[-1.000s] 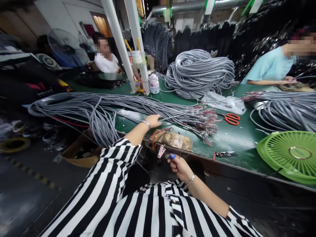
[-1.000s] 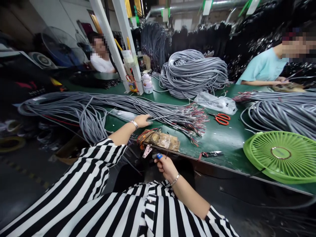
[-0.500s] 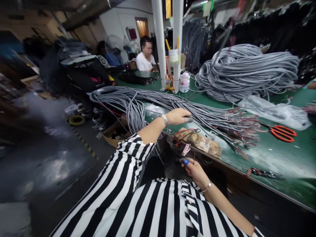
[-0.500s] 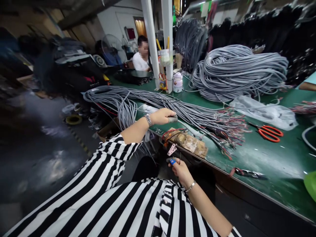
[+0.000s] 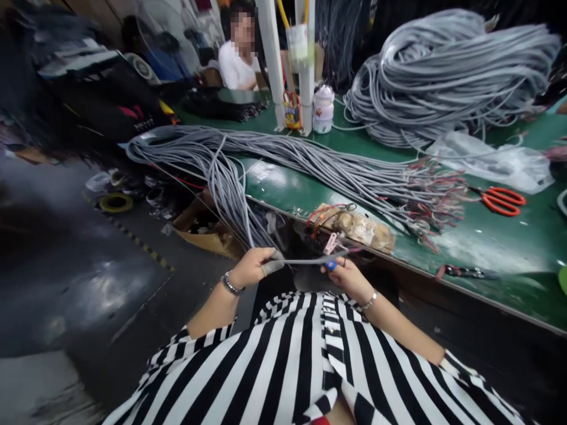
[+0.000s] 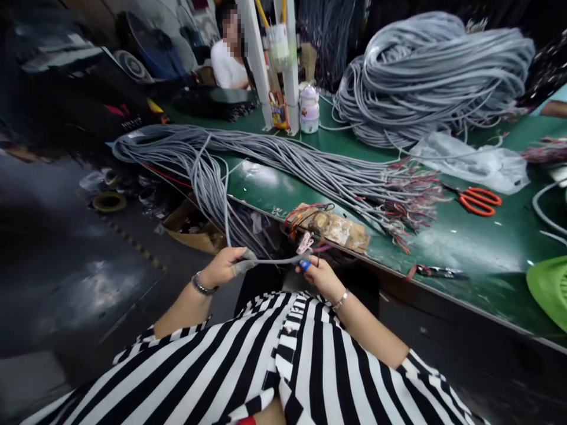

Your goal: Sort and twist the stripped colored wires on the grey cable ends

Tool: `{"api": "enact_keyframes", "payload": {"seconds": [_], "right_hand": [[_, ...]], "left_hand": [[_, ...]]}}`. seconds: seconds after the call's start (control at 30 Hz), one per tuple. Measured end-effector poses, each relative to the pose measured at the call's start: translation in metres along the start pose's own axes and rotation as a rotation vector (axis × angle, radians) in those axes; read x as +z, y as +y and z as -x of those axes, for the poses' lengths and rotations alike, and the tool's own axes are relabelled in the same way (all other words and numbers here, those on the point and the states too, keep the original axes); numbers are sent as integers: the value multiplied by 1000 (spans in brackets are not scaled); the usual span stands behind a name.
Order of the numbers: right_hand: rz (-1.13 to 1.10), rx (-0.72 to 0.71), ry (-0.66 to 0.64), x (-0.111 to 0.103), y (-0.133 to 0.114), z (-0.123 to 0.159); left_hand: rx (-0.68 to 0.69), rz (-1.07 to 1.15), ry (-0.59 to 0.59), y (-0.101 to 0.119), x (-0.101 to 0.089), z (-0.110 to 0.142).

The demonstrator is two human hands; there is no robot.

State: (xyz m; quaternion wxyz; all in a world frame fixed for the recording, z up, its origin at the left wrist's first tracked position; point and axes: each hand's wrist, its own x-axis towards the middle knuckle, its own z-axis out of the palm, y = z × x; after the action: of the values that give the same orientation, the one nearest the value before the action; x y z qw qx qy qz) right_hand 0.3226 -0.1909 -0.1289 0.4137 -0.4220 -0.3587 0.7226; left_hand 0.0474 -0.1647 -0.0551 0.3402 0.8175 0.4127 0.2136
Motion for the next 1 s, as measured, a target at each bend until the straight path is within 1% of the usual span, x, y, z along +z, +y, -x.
{"api": "enact_keyframes", "payload": {"seconds": [0.07,0.13,0.2,0.27,0.33,0.47,0.5,0.57,0.63,0.73,0.77,0.8,0.87,1.0], "right_hand": [[-71,8,-29,3,-4,0],[-122,11,-89,6,-8,2],[-153,7,-158,8,-11,5],[-159,-8,-192,9,-13,7],[-129,-43,-148,9,-13,9],[-39,-135,118,11,-11,11],[-24,-146,164,12,-12,11],[-11,-156,211,15,-13,11],[-15,-156,233,18,-15,10],[-41,-152,249,22,-15,9],[-50,-149,242,23,-14,9],[-56,-149,231,23,-13,9],[-43,-161,215,23,-10,9],[81,-225,245,20,-8,9]], "left_hand": [[-47,-17,35,-19,4,20],[-65,-66,47,-33,4,34],[-85,-131,39,-41,2,42],[-109,-199,15,-46,1,46],[-123,-253,-17,-51,0,48],[-142,-303,-72,-55,3,45],[-148,-307,-92,-54,6,43],[-163,-290,-129,-46,16,35],[-169,-206,-134,-32,32,25],[-138,-2,-78,-8,63,6],[-136,29,-42,-1,72,0],[-129,31,-17,5,79,-5],[-110,-44,15,12,87,-11],[-66,-241,32,13,86,-11]]}}
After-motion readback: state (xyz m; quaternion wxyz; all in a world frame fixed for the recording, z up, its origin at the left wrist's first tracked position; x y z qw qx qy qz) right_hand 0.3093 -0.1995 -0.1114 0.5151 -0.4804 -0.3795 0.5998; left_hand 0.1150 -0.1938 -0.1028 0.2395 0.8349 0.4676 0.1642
